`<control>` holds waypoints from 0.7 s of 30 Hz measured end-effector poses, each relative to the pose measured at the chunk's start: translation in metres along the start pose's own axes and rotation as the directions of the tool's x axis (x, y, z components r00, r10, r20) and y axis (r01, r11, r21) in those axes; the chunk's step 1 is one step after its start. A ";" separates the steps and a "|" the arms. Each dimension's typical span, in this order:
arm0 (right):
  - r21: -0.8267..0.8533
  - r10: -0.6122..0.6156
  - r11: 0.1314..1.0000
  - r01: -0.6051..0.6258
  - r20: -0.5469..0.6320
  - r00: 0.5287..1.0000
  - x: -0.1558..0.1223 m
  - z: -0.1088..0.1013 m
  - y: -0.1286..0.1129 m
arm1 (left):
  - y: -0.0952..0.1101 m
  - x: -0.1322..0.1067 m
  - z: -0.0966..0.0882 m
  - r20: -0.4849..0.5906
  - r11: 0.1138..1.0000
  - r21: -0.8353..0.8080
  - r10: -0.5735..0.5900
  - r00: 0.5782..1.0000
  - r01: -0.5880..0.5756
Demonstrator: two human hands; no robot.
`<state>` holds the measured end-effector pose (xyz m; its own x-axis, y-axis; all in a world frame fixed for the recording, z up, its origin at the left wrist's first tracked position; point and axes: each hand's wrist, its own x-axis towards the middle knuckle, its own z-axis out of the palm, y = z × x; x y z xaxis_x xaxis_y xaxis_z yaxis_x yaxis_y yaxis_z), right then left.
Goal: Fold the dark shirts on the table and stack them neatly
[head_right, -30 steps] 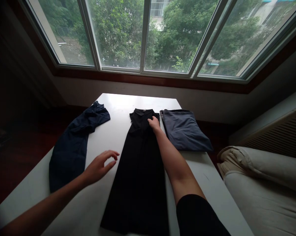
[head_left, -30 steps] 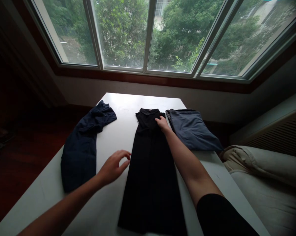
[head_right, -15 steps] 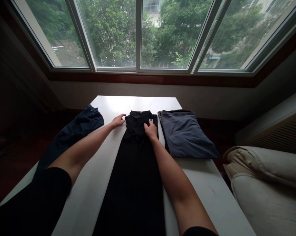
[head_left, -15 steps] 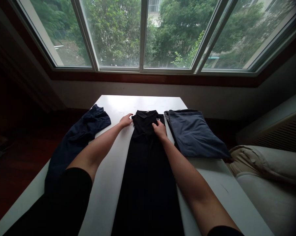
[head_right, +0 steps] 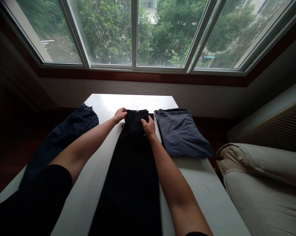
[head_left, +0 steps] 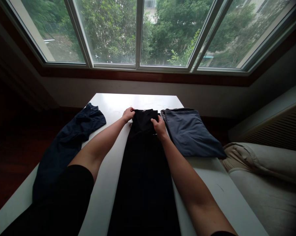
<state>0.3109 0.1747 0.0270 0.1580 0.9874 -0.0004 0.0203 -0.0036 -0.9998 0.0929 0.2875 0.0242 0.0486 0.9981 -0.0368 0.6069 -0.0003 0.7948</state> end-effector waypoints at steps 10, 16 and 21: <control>0.043 0.049 0.997 -0.057 0.178 0.983 0.000 -0.001 -0.002 | 0.020 0.003 0.043 0.003 0.994 -0.091 0.054 0.999 -0.054; 0.051 0.017 0.999 -0.019 0.044 0.999 0.011 -0.006 0.006 | 0.008 -0.012 0.038 -0.069 0.993 -0.013 0.120 0.990 -0.121; 0.060 0.067 0.996 -0.068 0.025 0.997 0.015 -0.010 0.012 | -0.007 -0.014 0.014 -0.147 0.989 0.132 0.085 0.986 -0.065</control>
<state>0.3231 0.1880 0.0152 0.1347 0.9886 -0.0675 -0.0500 -0.0612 -0.9969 0.0991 0.2722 0.0101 -0.0172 0.9926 0.1199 0.7021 -0.0734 0.7083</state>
